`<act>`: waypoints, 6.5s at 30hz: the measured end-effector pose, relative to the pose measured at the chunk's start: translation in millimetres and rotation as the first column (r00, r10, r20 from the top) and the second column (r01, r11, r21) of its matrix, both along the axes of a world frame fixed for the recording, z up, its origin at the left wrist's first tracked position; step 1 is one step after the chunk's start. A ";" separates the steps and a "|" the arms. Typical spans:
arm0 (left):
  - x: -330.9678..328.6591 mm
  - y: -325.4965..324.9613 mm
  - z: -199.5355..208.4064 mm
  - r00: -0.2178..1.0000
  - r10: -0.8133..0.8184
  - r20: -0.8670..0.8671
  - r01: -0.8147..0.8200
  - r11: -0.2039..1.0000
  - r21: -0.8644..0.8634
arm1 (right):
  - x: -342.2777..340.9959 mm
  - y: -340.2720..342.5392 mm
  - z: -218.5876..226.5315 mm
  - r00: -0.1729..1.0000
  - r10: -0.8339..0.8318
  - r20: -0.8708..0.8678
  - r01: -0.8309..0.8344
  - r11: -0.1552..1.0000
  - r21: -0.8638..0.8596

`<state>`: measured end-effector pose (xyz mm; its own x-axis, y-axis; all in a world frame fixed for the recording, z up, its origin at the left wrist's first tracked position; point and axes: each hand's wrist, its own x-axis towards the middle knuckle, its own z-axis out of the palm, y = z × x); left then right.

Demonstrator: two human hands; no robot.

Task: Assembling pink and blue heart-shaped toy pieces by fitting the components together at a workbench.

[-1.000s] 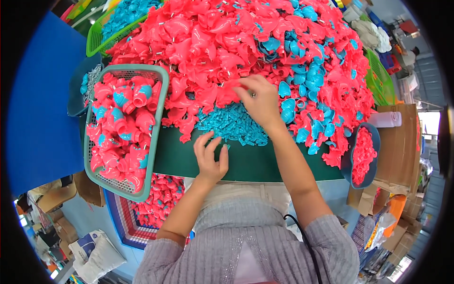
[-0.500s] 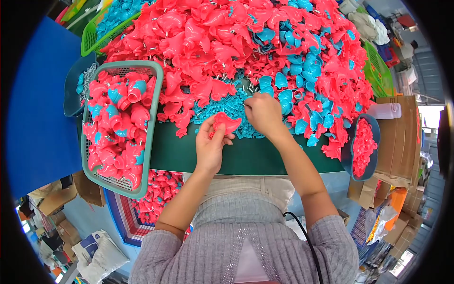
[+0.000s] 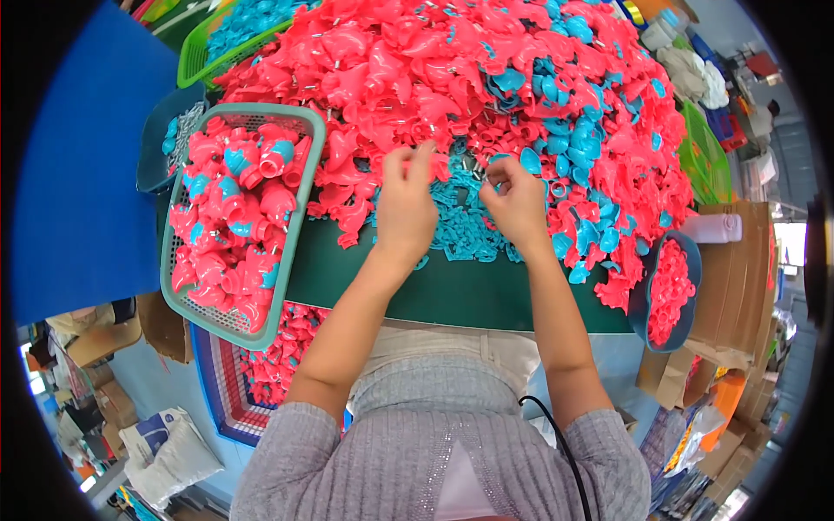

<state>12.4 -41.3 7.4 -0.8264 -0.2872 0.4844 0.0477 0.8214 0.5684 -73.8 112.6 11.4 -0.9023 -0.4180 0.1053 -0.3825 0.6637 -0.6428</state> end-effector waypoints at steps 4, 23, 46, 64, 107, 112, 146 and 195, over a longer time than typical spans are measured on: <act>8.1 15.3 1.5 0.994 -0.065 0.083 -0.028 0.593 0.805 | 11.0 13.3 7.5 0.897 0.144 0.417 0.149 0.791 -0.594; 14.6 36.2 17.6 0.967 -0.255 -0.026 0.091 0.246 0.965 | 20.4 11.7 17.8 0.876 0.369 0.311 0.053 0.566 -0.823; 62.5 50.3 19.6 0.946 -0.305 0.109 0.003 0.344 0.939 | 53.3 9.8 19.9 0.731 0.512 0.451 0.144 0.529 -0.836; 51.5 47.7 3.8 0.979 -0.200 0.026 -0.043 -0.077 0.996 | -7.6 23.6 -2.4 0.952 0.067 -0.298 0.027 0.954 0.300; 44.5 61.0 51.2 0.977 -0.107 -0.185 0.063 -0.682 0.729 | 87.6 22.0 73.3 0.960 0.216 -0.179 -0.240 0.962 -0.131; 45.4 61.2 45.6 0.974 -0.136 -0.182 0.034 -0.707 0.707 | 89.7 22.8 74.1 0.938 0.243 -0.248 -0.276 0.955 -0.106; 61.6 40.2 1.1 0.980 -0.196 -0.020 -0.096 -0.566 0.819 | -70.1 90.1 22.3 0.738 -0.145 -0.659 0.302 0.944 0.131; 53.3 31.5 -3.9 0.993 -0.085 0.075 -0.109 -0.525 0.844 | 34.2 23.5 -12.0 0.857 0.376 -0.353 -0.186 0.864 0.469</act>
<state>65.7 -9.8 3.5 -0.8055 -0.1888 -0.5617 -0.0608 -0.9166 0.3952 -39.6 136.0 -0.5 -0.6450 -0.7355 0.2077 -0.7601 0.6455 -0.0745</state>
